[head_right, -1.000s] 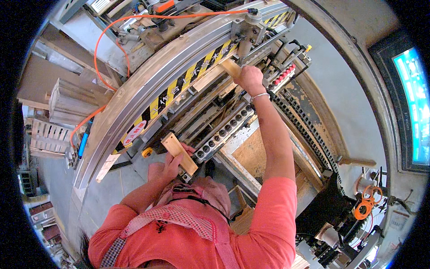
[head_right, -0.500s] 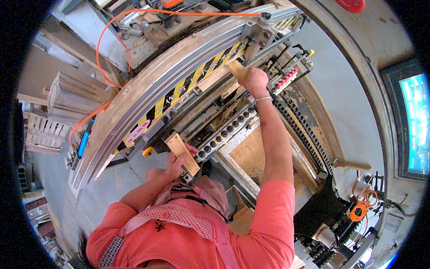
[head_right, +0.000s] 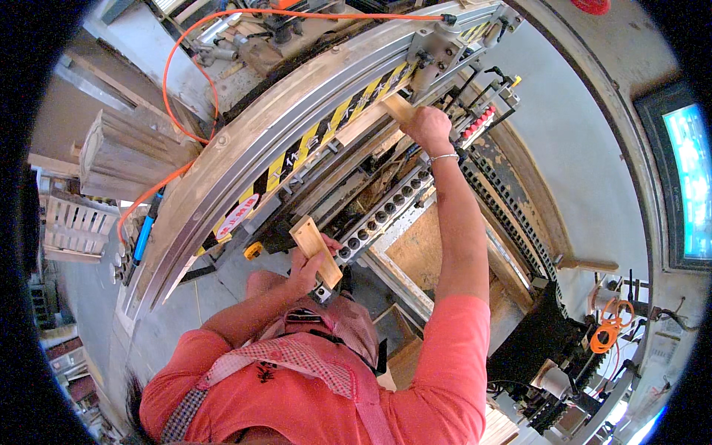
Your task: The person repeatedly picks up small wooden blocks from a stack, places them into a woodworking machine, and retrieves the processed pieces. They then place the finished pieces onto a nearby table. This cycle is performed continuously throughout the video.
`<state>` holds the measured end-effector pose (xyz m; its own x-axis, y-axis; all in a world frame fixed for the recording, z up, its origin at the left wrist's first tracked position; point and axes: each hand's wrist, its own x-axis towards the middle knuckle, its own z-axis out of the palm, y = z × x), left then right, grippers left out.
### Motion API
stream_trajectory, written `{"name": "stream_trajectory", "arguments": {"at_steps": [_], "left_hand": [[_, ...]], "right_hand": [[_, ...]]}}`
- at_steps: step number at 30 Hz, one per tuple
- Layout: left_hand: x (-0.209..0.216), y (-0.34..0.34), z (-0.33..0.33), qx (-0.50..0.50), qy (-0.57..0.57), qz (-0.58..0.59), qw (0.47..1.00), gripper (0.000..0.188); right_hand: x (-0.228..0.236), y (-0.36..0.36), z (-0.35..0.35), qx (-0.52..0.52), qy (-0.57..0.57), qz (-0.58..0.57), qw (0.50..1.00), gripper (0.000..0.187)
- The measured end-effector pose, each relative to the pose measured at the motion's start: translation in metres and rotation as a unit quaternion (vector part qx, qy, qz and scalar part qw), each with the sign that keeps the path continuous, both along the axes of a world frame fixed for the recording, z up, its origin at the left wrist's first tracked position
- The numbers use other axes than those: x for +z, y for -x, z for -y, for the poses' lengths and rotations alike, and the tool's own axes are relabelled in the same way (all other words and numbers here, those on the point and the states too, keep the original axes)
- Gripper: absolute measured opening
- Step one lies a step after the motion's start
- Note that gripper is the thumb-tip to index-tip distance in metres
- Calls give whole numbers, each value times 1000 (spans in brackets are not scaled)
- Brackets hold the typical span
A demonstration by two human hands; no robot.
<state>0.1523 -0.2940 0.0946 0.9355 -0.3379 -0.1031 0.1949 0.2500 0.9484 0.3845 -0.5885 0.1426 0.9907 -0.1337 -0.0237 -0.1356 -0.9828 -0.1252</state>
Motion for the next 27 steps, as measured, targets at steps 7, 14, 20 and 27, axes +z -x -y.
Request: {"name": "stream_trajectory", "arguments": {"at_steps": [7,14,20,27], "left_hand": [[2,-2,-2,-20,-34,5,999,24],[4,-1,-1,-11,-29,2,1000,23],[5,-1,0,-14,-59,13,998,20],[11,-2,3,1,-60,31,998,18]], "right_hand": [[-6,-3,5,15,17,3,1000,46],[-9,-4,4,16,3,13,1000,44],[-9,-3,5,10,2,10,1000,43],[-13,-5,5,10,-9,24,1000,44]]}}
